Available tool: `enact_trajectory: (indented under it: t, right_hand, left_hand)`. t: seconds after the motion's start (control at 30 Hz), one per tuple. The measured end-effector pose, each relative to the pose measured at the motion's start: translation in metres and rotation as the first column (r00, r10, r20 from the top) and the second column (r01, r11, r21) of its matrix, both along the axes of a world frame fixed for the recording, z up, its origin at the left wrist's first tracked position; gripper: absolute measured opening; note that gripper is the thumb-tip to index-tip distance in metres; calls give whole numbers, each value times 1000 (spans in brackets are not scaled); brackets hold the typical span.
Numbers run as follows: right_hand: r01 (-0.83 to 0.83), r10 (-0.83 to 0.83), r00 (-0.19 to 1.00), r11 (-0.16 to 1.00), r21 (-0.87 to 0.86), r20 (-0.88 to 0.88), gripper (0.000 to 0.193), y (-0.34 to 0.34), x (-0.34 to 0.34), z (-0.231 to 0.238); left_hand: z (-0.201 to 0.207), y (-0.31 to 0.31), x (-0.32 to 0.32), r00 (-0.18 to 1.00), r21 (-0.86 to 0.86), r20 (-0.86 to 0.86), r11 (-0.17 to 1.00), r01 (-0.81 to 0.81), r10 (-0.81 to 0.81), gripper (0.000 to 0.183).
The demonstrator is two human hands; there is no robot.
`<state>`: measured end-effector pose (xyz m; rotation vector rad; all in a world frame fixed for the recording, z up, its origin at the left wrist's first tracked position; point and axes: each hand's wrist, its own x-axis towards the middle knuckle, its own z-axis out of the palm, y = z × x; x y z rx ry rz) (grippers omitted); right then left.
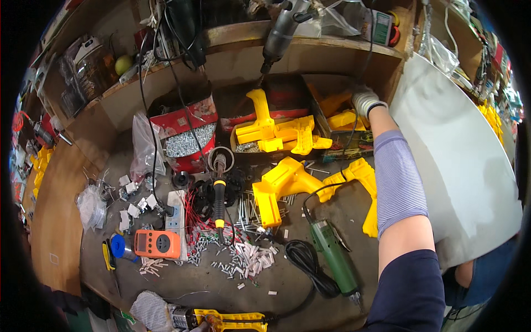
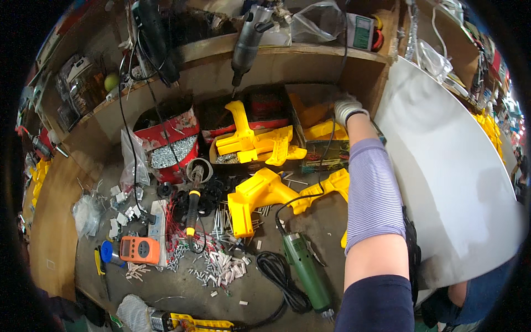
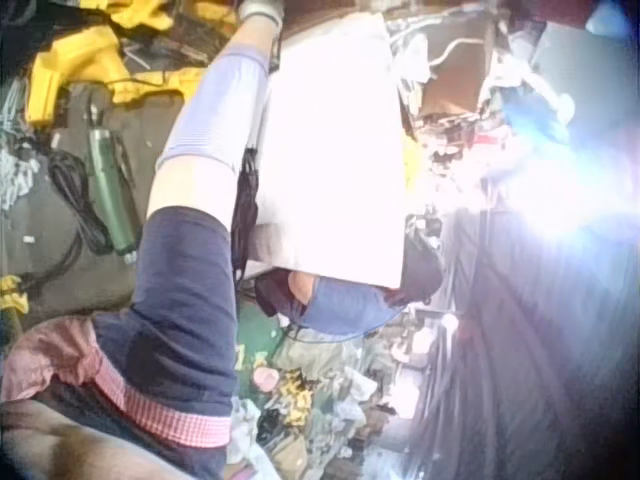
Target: Assembling and soldering internal components into a yellow plastic tool housing.
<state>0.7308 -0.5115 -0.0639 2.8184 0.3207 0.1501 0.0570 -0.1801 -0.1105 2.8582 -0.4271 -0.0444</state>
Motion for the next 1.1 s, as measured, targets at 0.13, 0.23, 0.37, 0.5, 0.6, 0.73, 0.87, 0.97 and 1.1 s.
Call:
enact_trajectory:
  t: [0.13, 0.23, 0.37, 0.5, 0.6, 0.73, 0.87, 0.97, 1.1]
  right_hand:
    - [-40, 49, 996, 993, 113, -73, 47, 4, 26, 22]
    - [-14, 11, 1000, 980, 201, 17, 46, 12, 23, -5]
    - [-13, -17, 993, 966, 259, 113, 38, 13, 10, 3]
    - [-253, 86, 907, 894, 369, 413, 34, -12, -32, 7]
    - [-538, 191, 752, 730, 421, 631, 40, -64, -115, 10]
    - [-489, 60, 765, 702, 518, 641, 44, -81, -232, -6]
    - [-415, -32, 865, 518, 748, 501, 42, -110, -313, -47]
    - [-391, -10, 893, 479, 786, 450, 41, -115, -356, -79]
    - [-363, 65, 923, 471, 804, 379, 35, -116, -379, -85]
  left_hand:
    - [5, -5, 9, 999, -98, -13, 994, -41, 40, 25]
    - [2, -4, 11, 999, -123, -13, 992, -33, 32, 28]
    - [-5, 0, 1, 985, -182, -133, 974, -137, 113, 32]
    - [-10, 3, -1, 1000, -82, 2, 996, -29, 30, 33]
    - [-9, 0, 3, 996, -81, 94, 997, 6, 2, 34]
    - [-17, 4, -6, 997, -15, 83, 1000, -2, 3, 31]
    - [-24, 8, -8, 999, -56, -18, 997, -43, 42, 17]
    - [-32, 12, -11, 999, -22, 5, 999, -50, 50, 14]
    - [-32, 12, -8, 998, 7, 0, 998, -56, 56, 13]
